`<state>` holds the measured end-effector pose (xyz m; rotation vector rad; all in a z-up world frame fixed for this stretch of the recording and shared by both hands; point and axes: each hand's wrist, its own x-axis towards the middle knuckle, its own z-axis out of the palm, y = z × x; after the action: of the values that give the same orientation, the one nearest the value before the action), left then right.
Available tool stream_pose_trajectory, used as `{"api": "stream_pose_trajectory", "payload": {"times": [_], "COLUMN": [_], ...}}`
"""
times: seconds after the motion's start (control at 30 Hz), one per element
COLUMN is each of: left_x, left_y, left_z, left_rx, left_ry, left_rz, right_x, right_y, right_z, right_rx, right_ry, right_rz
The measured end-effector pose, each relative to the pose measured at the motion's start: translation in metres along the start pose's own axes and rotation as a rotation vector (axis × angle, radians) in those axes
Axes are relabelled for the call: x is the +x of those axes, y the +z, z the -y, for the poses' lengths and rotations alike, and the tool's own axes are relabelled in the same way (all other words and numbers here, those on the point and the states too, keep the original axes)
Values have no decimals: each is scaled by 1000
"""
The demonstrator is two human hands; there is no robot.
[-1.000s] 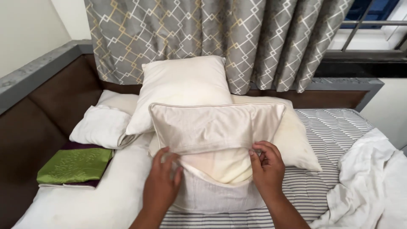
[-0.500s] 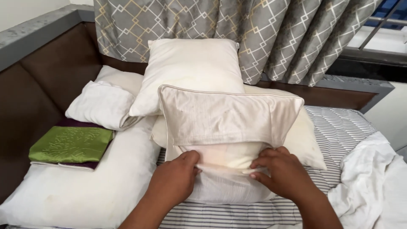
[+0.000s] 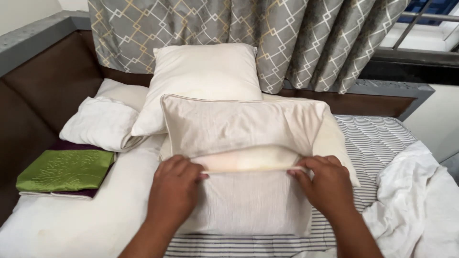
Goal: The recorder removes old pillowcases and fits new decorative covers onto several pillows on a bed.
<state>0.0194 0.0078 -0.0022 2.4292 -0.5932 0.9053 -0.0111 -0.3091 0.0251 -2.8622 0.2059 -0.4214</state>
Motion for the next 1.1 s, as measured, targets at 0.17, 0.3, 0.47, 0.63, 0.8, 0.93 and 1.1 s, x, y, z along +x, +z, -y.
{"api": "stream_pose_trajectory", "payload": {"times": [0.17,0.3,0.47,0.63,0.8,0.93,1.1], "left_x": [-4,-1,7,2,-5,-14,-33], "left_y": [8,1,-1,13,20,31,47], "left_z": [17,13,-3,13,29,38,43], "left_rx": [-95,-65,43,-114,-300,-406,-647], "left_ry": [-138,-155,-122,-293,-438,-385,-306], "left_rz": [37,43,27,39,-60,-162,-271], "right_x": [4,3,3,10,7,8,8], "right_y": [49,57,56,92,111,100,126], "right_z": [-8,-1,8,-6,-11,-8,-22], "right_rx": [308,679,310,661,1460,1531,1946], "right_ry": [-190,0,-154,-137,-131,-41,-60], "right_rz": [-359,-371,-427,-369,-149,-113,-216]}}
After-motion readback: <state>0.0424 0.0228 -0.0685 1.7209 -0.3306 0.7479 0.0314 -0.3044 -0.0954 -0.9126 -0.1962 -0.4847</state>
